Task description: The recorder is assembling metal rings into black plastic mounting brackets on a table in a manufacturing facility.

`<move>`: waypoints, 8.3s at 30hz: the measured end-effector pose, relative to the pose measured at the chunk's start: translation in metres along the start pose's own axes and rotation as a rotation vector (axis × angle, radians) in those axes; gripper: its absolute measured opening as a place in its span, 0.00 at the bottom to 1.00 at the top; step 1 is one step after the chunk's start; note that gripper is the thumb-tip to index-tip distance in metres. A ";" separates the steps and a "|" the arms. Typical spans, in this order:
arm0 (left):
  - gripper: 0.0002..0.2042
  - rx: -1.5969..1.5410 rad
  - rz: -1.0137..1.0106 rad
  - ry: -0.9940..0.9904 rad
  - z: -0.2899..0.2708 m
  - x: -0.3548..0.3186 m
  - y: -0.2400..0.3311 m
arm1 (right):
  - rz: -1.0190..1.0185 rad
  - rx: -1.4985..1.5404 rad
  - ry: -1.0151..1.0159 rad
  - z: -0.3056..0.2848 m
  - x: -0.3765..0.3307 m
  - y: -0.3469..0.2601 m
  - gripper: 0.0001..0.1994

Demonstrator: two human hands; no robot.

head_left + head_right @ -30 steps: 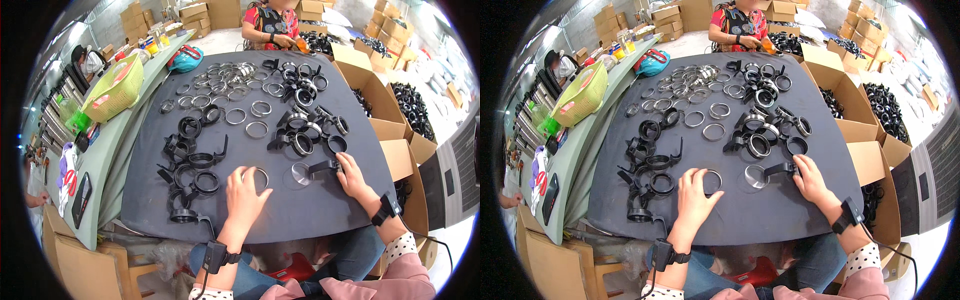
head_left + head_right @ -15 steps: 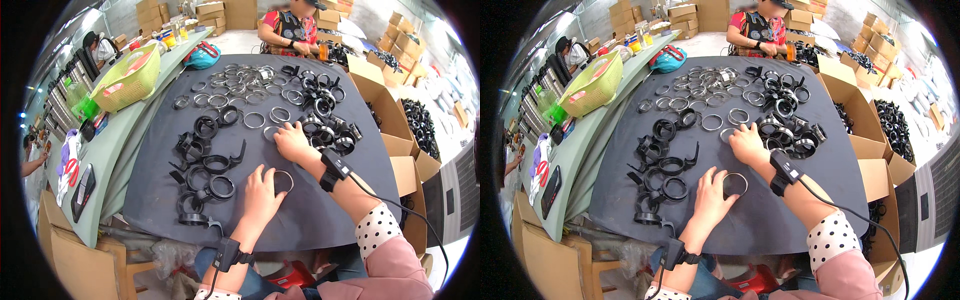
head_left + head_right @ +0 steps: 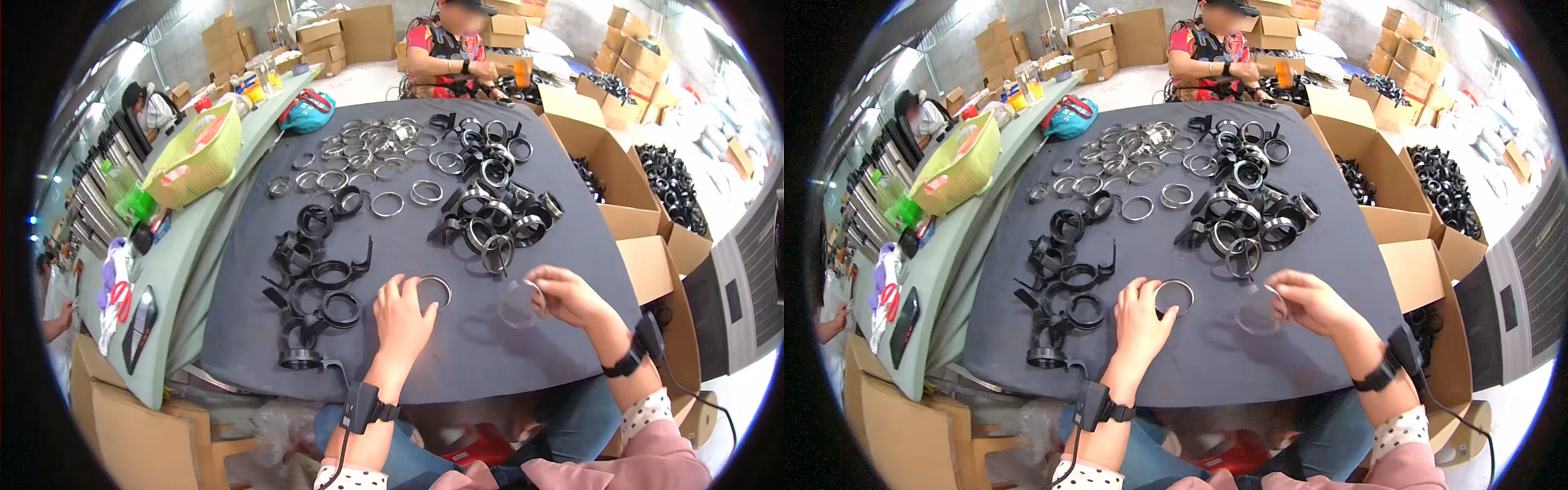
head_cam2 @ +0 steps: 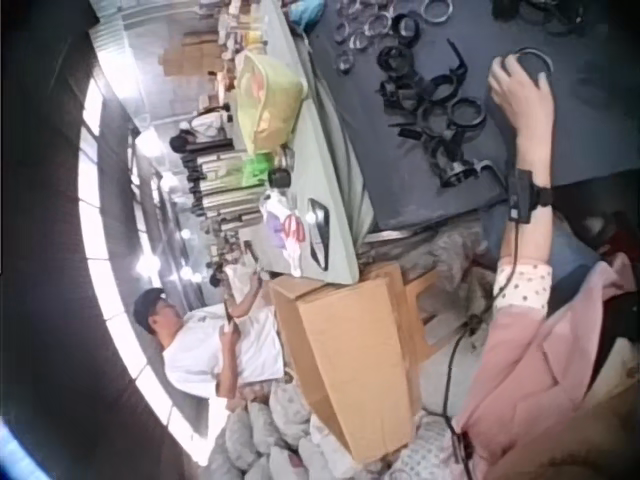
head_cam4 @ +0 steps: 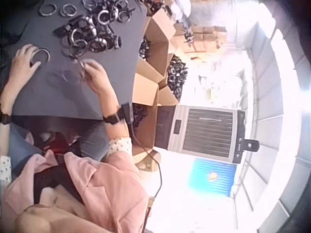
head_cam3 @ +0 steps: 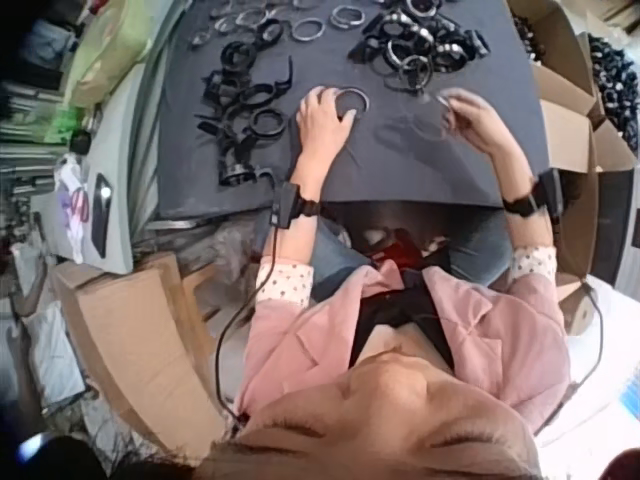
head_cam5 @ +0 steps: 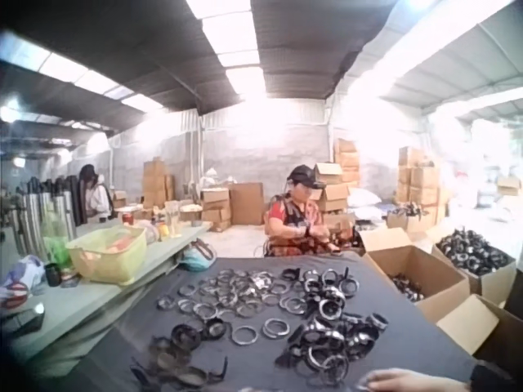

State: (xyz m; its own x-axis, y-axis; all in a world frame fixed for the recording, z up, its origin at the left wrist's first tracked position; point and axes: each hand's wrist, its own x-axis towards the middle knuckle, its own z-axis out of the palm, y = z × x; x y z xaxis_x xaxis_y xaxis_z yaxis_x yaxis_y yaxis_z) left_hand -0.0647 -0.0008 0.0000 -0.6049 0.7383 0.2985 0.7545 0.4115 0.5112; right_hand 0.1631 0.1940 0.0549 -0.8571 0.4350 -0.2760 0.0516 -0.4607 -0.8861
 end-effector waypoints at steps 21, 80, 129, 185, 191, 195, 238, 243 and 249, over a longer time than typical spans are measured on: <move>0.09 -0.260 -0.077 0.311 -0.054 0.041 0.014 | -0.360 -1.282 0.625 -0.017 0.093 0.032 0.16; 0.14 -1.797 -0.732 -0.218 0.009 -0.046 0.005 | -0.871 -1.225 0.363 0.101 0.013 0.097 0.37; 0.12 -1.868 -0.697 -0.097 0.004 -0.062 0.025 | -0.773 -1.249 0.145 0.094 0.028 0.113 0.37; 0.47 -1.043 -0.206 -0.606 -0.047 -0.055 -0.039 | 0.213 -0.821 0.054 0.066 -0.005 0.033 0.23; 0.40 -1.144 -0.412 -0.493 -0.062 -0.061 -0.033 | -0.194 -1.285 0.307 0.060 0.014 0.068 0.23; 0.43 -0.580 -0.379 -0.328 -0.078 -0.069 -0.008 | -0.315 -1.490 0.362 0.084 -0.002 0.075 0.28; 0.15 -0.252 -0.010 -0.415 -0.045 -0.062 -0.005 | -0.769 -1.327 -0.347 0.100 0.039 0.095 0.35; 0.15 -0.250 0.022 -0.381 -0.042 -0.062 -0.007 | -0.794 -1.280 -0.318 0.103 0.042 0.099 0.35; 0.13 -0.206 0.042 -0.346 -0.037 -0.061 -0.006 | -0.811 -1.369 -0.244 0.102 0.041 0.103 0.36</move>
State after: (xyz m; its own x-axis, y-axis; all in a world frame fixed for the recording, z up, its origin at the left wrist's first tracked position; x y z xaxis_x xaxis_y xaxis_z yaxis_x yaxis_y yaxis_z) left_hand -0.0420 -0.0679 0.0091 -0.4267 0.9029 0.0517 0.6887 0.2873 0.6657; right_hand 0.0809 0.0855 -0.0096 -0.9355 0.0185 0.3527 -0.1522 0.8800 -0.4498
